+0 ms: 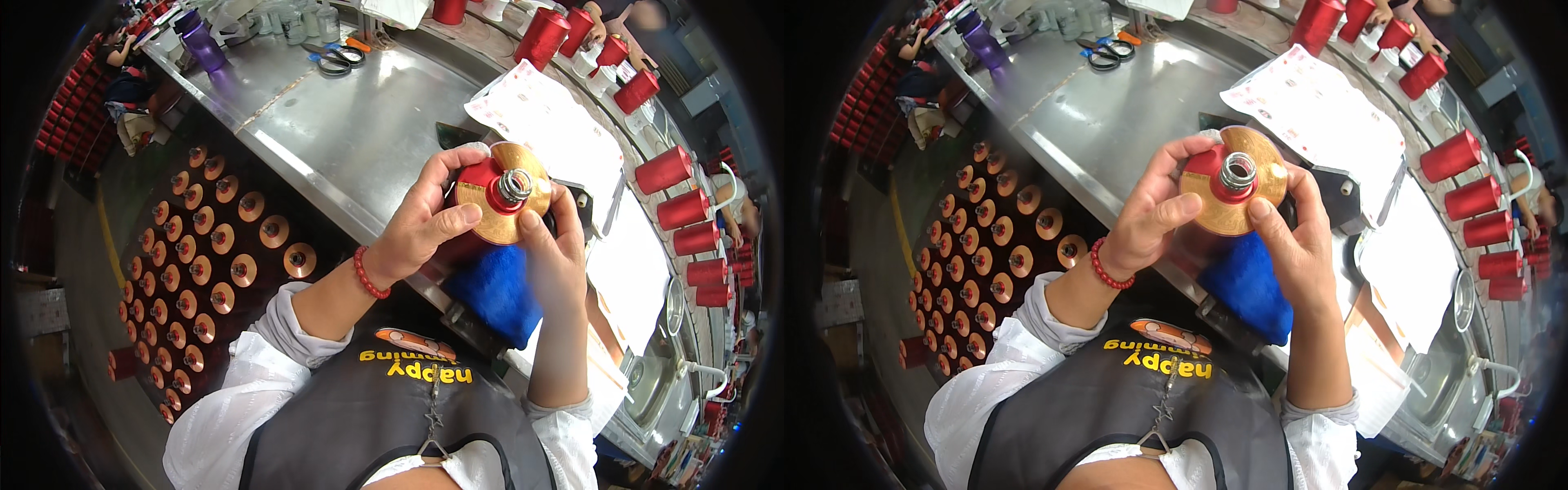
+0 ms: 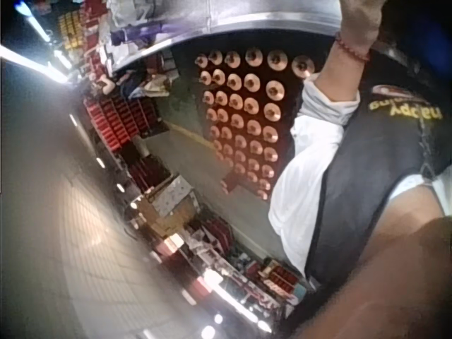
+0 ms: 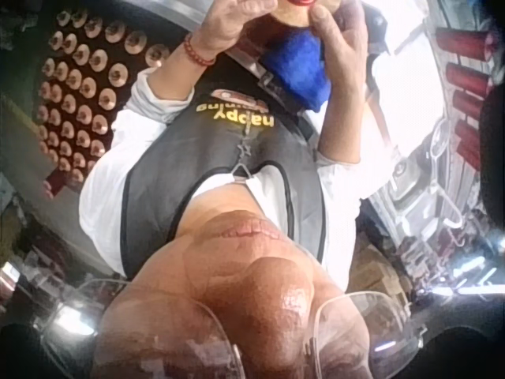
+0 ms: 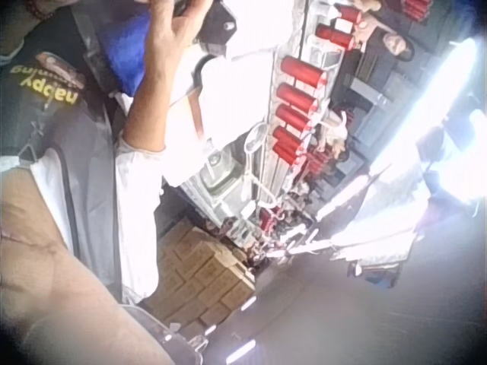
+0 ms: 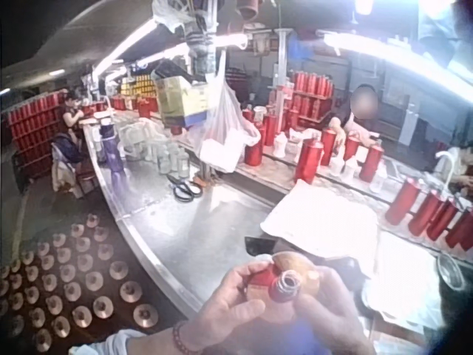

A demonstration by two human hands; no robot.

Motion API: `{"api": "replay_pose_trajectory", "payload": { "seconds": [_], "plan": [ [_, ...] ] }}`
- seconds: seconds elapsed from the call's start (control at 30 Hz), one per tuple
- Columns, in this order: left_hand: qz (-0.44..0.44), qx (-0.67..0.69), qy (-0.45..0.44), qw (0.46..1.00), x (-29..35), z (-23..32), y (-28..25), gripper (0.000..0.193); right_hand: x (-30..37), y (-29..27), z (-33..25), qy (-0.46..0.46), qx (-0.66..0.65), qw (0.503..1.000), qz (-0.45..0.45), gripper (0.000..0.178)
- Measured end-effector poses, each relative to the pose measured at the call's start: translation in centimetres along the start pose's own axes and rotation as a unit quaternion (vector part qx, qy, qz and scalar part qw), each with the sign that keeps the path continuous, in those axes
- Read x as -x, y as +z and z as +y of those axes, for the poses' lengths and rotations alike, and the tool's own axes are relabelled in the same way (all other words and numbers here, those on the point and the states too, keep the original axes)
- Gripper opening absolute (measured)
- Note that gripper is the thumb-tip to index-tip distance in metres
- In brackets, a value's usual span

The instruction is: The person picks a red cylindrical bottle, wipes it with a green sponge, then applies a paper label to the body and a gold foil seal to the cap. They smooth the label and seal with a small wooden stick and their fingers, then place the bottle into a tray of similar bottles. The process repeats with another bottle.

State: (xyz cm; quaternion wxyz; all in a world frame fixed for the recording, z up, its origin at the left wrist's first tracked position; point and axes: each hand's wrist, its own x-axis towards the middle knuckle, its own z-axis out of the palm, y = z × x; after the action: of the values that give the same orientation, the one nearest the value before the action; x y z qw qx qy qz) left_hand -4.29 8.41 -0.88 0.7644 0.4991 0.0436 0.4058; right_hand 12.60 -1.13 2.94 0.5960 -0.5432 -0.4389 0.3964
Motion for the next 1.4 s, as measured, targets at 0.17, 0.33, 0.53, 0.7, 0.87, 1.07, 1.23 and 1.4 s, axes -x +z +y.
{"api": "replay_pose_trajectory", "payload": {
  "seconds": [0.17,0.33,0.53,0.7,0.87,1.07,1.23,1.4],
  "plan": [
    [0.001,-0.011,0.002,1.0,0.0,0.0,0.2,0.065,0.1,0.0,-0.2,0.009,-0.052,0.999,-0.013,0.042],
    [0.006,0.001,-0.004,1.0,0.3,0.2,0.6,0.064,0.5,0.0,-0.7,0.024,-0.064,0.998,-0.011,0.04],
    [0.004,-0.005,0.007,1.0,0.3,0.0,0.7,0.063,0.4,-0.1,-0.6,0.025,-0.052,0.998,-0.004,0.038],
    [0.003,-0.007,0.009,1.0,0.3,0.1,0.9,0.062,0.4,0.0,-0.7,0.024,-0.055,0.998,-0.004,0.036],
    [0.013,-0.02,0.002,1.0,0.2,0.4,1.0,0.062,0.3,0.0,-0.5,0.018,-0.044,0.999,-0.003,0.035],
    [0.062,0.03,-0.044,0.997,0.1,1.4,1.9,0.054,0.4,-0.1,-0.3,-0.013,-0.003,1.0,-0.006,0.042],
    [0.116,0.059,-0.073,0.989,-0.6,1.8,2.1,0.046,0.3,-0.1,-0.2,-0.017,0.015,1.0,-0.004,0.043],
    [0.128,0.105,-0.079,0.983,-1.2,1.7,1.5,0.043,0.2,0.0,0.2,-0.014,0.002,1.0,0.003,0.042]
  ]
}}
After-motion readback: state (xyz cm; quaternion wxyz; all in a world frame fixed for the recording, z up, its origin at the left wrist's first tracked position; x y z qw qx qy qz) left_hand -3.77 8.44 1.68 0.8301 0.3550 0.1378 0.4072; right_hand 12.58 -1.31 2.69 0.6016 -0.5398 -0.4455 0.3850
